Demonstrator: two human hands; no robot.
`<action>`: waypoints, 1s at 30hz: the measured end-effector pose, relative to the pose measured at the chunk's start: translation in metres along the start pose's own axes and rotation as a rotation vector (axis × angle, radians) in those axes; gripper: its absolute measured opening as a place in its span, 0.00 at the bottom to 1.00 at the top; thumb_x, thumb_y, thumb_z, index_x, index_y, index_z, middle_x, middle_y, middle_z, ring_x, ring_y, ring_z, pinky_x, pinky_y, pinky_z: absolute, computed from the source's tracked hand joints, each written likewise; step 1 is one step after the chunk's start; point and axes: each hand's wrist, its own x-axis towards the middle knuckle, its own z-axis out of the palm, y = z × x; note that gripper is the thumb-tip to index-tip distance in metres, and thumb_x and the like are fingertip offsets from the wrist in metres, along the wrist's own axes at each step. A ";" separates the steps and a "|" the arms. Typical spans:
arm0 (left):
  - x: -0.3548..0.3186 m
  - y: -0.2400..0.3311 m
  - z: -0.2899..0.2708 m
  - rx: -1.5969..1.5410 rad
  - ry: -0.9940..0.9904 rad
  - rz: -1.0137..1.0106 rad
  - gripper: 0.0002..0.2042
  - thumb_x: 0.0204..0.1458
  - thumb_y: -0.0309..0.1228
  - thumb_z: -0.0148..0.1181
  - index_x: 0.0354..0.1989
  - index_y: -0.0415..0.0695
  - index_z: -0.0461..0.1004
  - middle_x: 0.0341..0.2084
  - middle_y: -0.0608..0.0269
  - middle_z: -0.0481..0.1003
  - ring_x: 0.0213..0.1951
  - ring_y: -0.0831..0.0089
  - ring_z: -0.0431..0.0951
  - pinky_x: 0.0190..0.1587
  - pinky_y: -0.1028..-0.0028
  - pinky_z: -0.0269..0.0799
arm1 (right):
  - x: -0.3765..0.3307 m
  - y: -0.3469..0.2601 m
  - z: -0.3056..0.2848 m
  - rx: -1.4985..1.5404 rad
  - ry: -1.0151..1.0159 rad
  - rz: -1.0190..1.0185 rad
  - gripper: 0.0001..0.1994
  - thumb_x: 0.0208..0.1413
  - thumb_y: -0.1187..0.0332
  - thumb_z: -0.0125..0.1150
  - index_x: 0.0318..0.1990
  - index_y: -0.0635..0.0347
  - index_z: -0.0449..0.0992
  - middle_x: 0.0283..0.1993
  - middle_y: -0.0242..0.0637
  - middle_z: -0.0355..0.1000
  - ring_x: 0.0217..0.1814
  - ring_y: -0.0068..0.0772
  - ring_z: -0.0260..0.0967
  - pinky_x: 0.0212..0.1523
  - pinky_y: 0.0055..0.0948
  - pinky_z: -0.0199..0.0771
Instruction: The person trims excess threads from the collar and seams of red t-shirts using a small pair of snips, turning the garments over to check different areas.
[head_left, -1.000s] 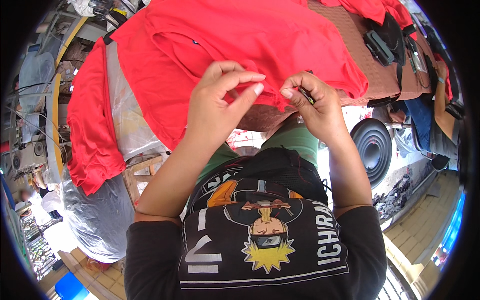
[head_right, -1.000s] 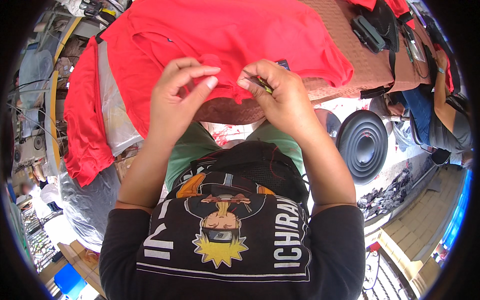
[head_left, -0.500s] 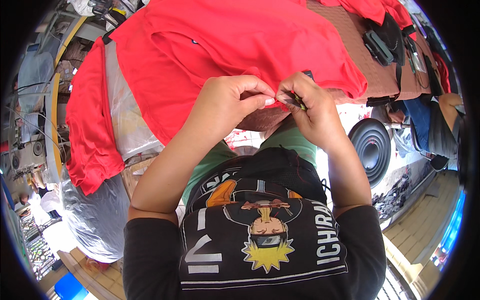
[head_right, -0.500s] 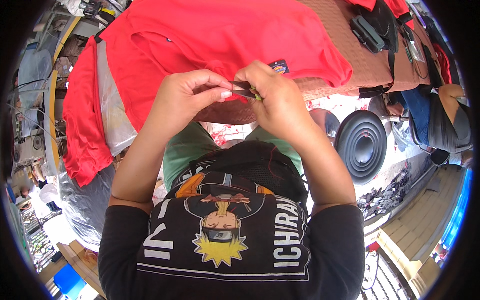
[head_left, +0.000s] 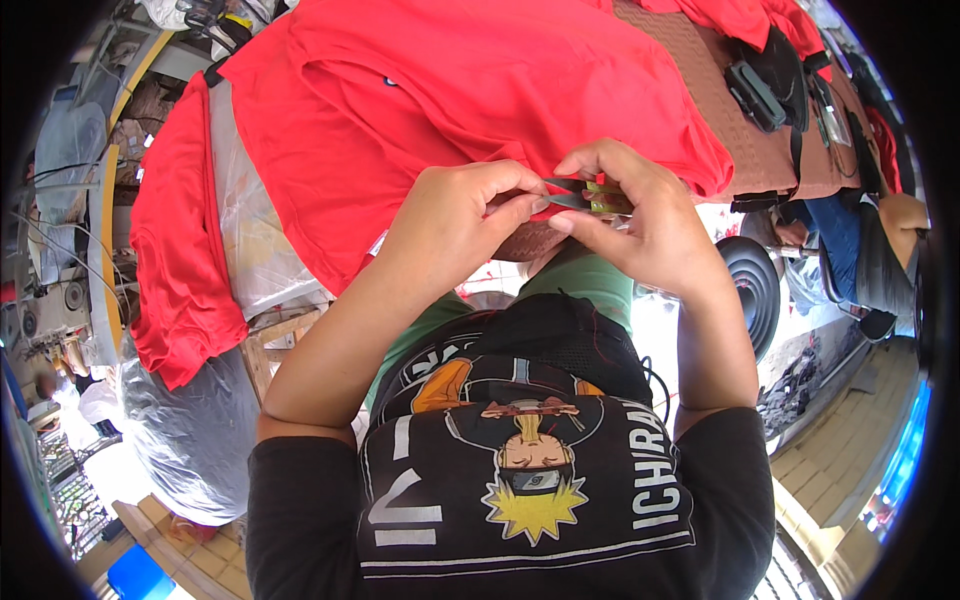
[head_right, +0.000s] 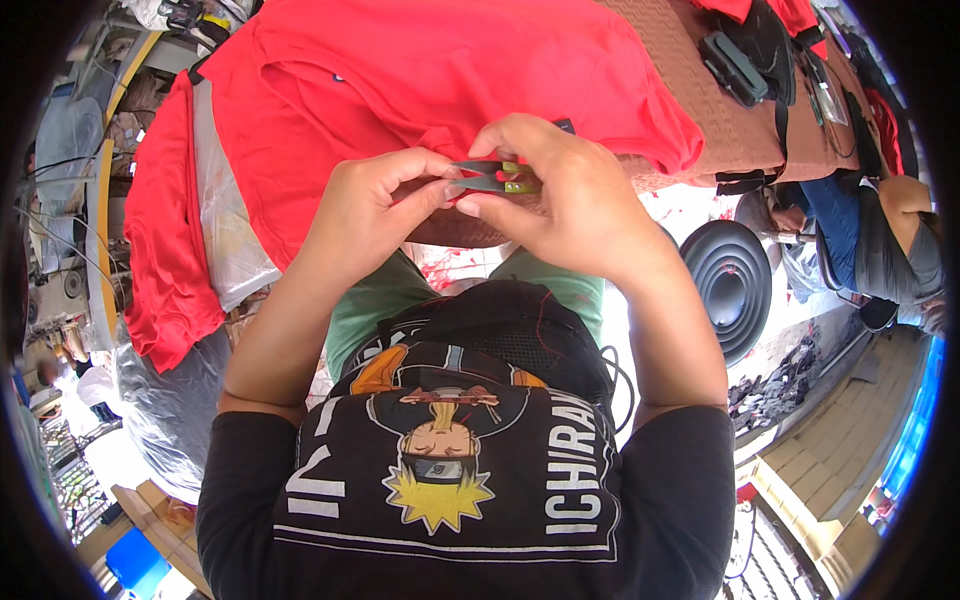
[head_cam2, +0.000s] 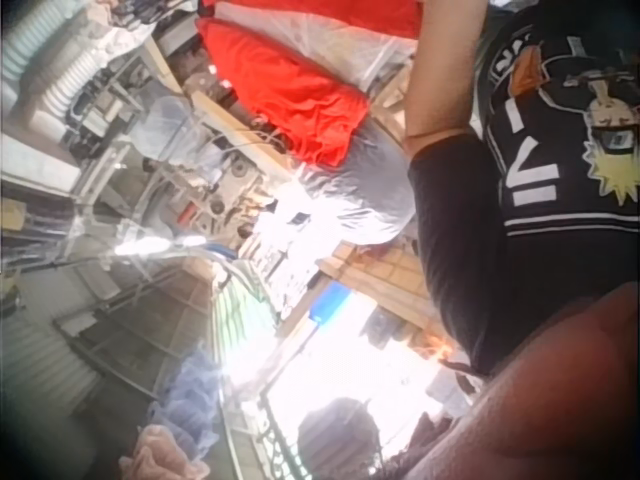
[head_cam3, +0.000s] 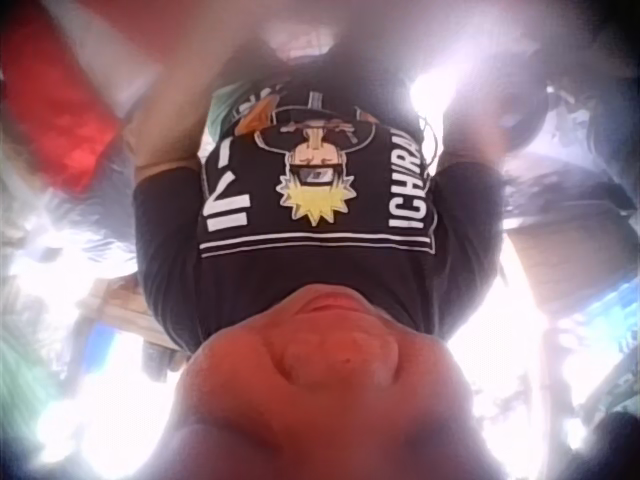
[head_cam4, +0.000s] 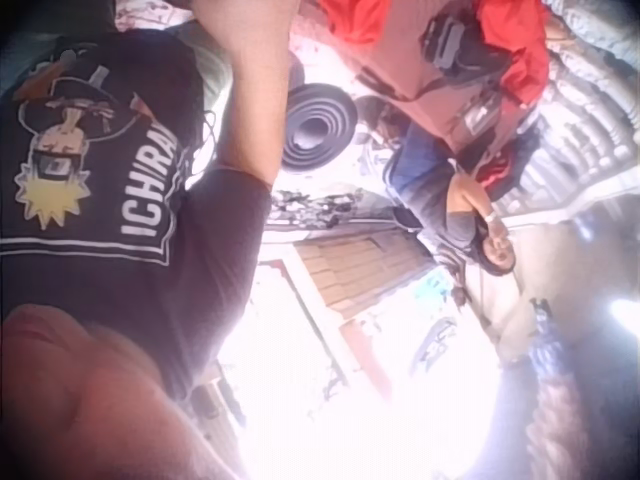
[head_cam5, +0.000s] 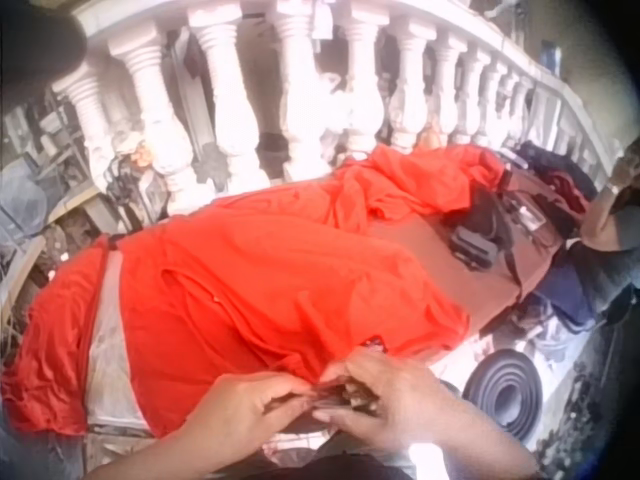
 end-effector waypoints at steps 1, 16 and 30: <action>-0.001 0.000 0.000 -0.003 -0.002 -0.013 0.06 0.54 0.25 0.59 0.38 0.36 0.77 0.30 0.63 0.79 0.34 0.81 0.77 0.38 0.79 0.72 | 0.000 0.002 -0.002 0.037 0.000 0.000 0.10 0.50 0.75 0.65 0.40 0.63 0.73 0.33 0.34 0.70 0.33 0.25 0.70 0.33 0.24 0.68; -0.002 0.000 0.000 0.010 0.047 0.063 0.06 0.54 0.23 0.58 0.38 0.36 0.77 0.29 0.63 0.80 0.33 0.81 0.78 0.37 0.80 0.73 | 0.000 0.015 -0.007 -0.064 -0.038 -0.158 0.07 0.48 0.74 0.65 0.34 0.63 0.76 0.27 0.39 0.70 0.28 0.37 0.71 0.29 0.29 0.68; -0.014 0.023 -0.059 -0.096 -0.179 0.537 0.18 0.61 0.34 0.49 0.23 0.38 0.77 0.25 0.57 0.74 0.26 0.72 0.73 0.30 0.76 0.67 | 0.008 -0.011 -0.067 -0.523 -0.095 -0.096 0.09 0.50 0.71 0.63 0.37 0.62 0.73 0.31 0.41 0.72 0.31 0.34 0.72 0.29 0.31 0.69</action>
